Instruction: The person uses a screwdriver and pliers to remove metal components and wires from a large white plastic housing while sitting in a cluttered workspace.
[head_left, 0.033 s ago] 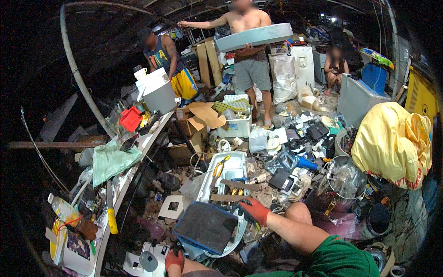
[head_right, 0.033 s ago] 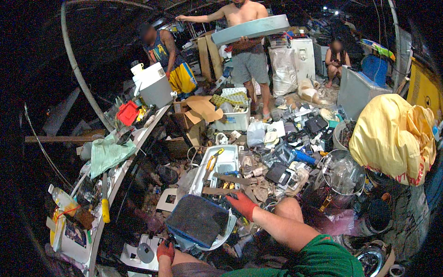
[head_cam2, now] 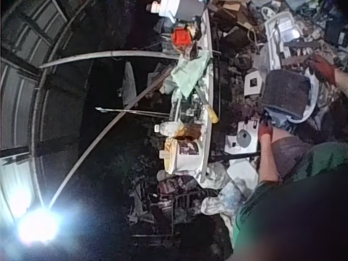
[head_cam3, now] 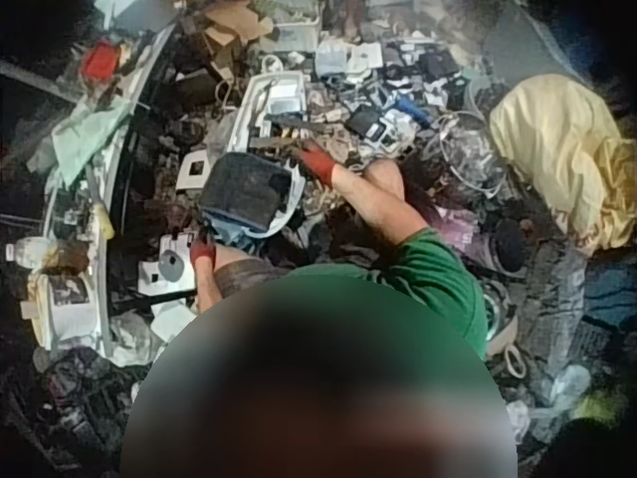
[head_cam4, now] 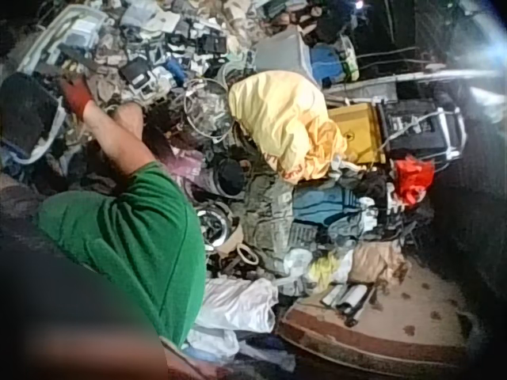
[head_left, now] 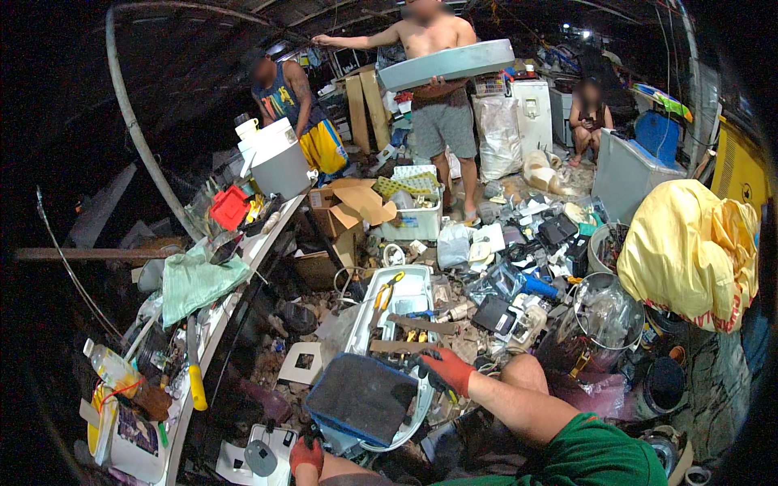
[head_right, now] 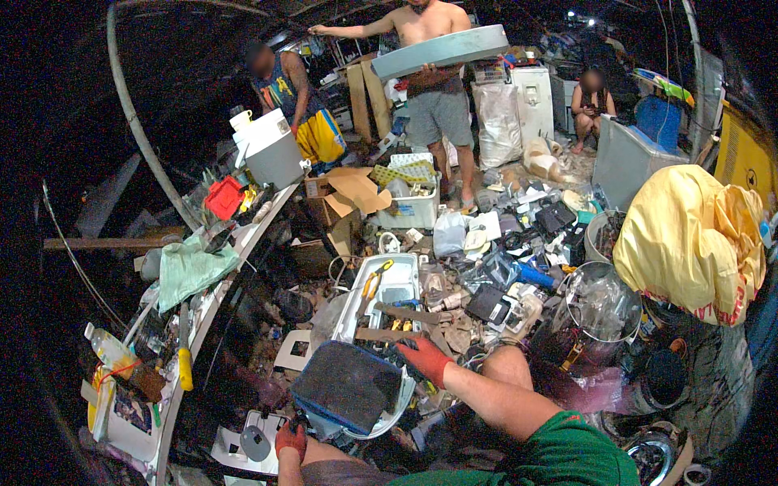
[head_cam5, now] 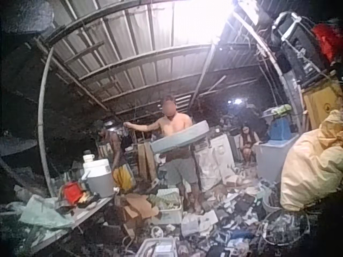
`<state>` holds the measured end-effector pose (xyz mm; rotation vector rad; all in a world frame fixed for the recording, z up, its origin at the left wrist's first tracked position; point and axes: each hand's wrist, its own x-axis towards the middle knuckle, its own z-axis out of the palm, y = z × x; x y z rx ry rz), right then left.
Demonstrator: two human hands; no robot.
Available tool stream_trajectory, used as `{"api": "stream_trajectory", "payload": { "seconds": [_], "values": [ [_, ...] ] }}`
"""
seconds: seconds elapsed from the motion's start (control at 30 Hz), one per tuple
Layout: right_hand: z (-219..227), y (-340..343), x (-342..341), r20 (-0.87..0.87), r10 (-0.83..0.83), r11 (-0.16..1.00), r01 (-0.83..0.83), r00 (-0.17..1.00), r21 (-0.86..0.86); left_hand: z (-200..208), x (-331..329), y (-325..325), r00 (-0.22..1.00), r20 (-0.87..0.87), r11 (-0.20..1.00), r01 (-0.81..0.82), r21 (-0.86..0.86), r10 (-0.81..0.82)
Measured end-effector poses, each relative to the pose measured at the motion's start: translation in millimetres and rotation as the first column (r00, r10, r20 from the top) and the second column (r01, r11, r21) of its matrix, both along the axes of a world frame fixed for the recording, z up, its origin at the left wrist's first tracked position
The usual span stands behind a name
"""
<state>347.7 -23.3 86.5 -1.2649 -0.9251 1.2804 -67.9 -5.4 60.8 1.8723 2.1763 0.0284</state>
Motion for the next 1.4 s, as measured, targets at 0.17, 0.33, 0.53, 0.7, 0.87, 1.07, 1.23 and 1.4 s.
{"api": "stream_trajectory", "payload": {
  "seconds": [0.17,0.33,0.53,0.7,0.87,1.07,1.23,1.4],
  "values": [
    [2.8,1.8,-9.4,0.042,-0.007,1.0,0.007,0.999,0.001,-10.0,-16.6,4.0,0.999,-0.035,0.994,0.013,0.106,-0.01],
    [-15.7,10.1,-2.5,0.026,-0.023,0.999,0.022,0.999,0.038,-9.5,-10.6,8.7,1.0,0.01,0.994,0.016,0.104,-0.017],
    [-4.9,5.5,-8.6,0.035,-0.029,0.998,0.027,0.999,0.061,-7.6,-14.9,4.3,1.0,0.007,0.991,0.003,0.135,-0.004],
    [5.0,1.5,-9.6,0.08,-0.04,0.999,0.042,0.996,-0.016,-16.5,-20.8,10.8,0.999,0.04,0.992,-0.008,0.128,0.003],
    [10.5,-1.4,-8.3,0.01,0.006,0.998,-0.005,1.0,-0.062,-17.1,-20.8,8.9,0.999,0.049,0.993,0.013,0.115,-0.019],
    [-9.8,5.5,-5.9,0.048,-0.011,1.0,0.011,0.999,0.01,-16.6,-13.4,9.0,1.0,0.013,0.992,0.001,0.123,-0.003],
    [-15.1,8.6,-9.2,0.108,0.013,1.0,-0.015,0.994,0.02,-20.0,-22.2,3.8,0.999,0.016,0.985,-0.037,0.166,0.035],
    [-33.4,8.1,2.8,0.182,-0.064,0.997,0.055,0.981,0.05,-20.2,-9.8,16.0,0.997,0.074,0.999,-0.007,0.039,0.004]
  ]
}}
